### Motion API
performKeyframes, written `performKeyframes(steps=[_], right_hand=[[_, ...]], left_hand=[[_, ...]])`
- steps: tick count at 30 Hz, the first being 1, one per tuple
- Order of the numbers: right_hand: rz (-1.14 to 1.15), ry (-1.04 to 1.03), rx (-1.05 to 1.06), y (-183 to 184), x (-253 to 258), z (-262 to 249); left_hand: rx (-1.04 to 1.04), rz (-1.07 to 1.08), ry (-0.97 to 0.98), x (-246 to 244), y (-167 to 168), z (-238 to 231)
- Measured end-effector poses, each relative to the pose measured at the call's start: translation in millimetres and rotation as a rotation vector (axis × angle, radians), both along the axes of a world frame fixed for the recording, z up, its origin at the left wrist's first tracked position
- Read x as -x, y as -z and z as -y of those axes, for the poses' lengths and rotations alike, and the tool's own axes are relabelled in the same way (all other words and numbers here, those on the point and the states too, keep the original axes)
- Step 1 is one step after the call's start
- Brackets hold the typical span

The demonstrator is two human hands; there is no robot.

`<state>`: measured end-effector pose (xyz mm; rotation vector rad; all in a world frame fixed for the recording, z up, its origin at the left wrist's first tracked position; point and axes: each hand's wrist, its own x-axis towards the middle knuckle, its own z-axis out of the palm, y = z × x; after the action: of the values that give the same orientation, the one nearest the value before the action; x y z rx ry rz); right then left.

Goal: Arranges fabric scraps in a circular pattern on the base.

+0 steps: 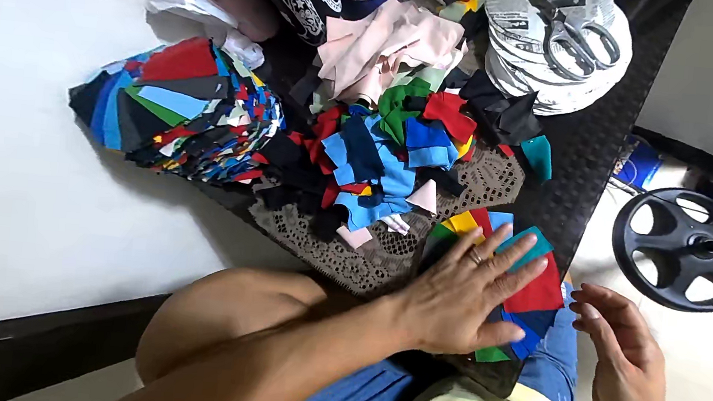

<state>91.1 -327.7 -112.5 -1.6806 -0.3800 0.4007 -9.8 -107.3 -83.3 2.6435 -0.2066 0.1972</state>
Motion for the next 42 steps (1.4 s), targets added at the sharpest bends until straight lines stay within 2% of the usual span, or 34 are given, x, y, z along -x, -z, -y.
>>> performKeyframes(steps=[3, 6, 8, 13, 19, 23, 25, 27, 36, 39, 42], right_hand=[[0.135, -0.018, 0.041, 0, -3, -3], [0.122, -0.041, 0.057, 1, -4, -6], [0.029, -0.036, 0.028, 4, -2, -8], [-0.258, 0.027, -0.027, 0, 7, -9], [-0.350, 0.008, -0.033, -3, 14, -14], [-0.419, -0.003, -0.044, -2, 13, -14], [-0.438, -0.001, -0.045, -5, 13, -14], [-0.443, 0.000, -0.052, -9, 13, -12], [-0.643, -0.040, -0.021, -18, 10, -4], [-0.604, -0.054, -0.006, -22, 11, -5], [-0.538, -0.064, 0.034, -23, 6, 0]], left_hand=[[0.128, 0.079, -0.224, -4, -31, -44], [0.046, 0.018, -0.459, 3, -52, -85], [-0.035, -0.036, -0.503, 12, -49, -91], [-0.187, -0.234, -0.460, 15, -28, -81], [-0.193, -0.027, -0.420, 12, -31, -74], [-0.165, 0.026, -0.134, 2, -14, -34], [-0.143, 0.001, 0.017, -4, -2, -13], [-0.132, -0.066, 0.088, -8, 8, -1], [-0.128, -0.122, 0.004, -5, 12, 29], [-0.022, -0.109, -0.083, -2, -4, 19], [0.080, -0.015, -0.295, 14, -33, -3]])
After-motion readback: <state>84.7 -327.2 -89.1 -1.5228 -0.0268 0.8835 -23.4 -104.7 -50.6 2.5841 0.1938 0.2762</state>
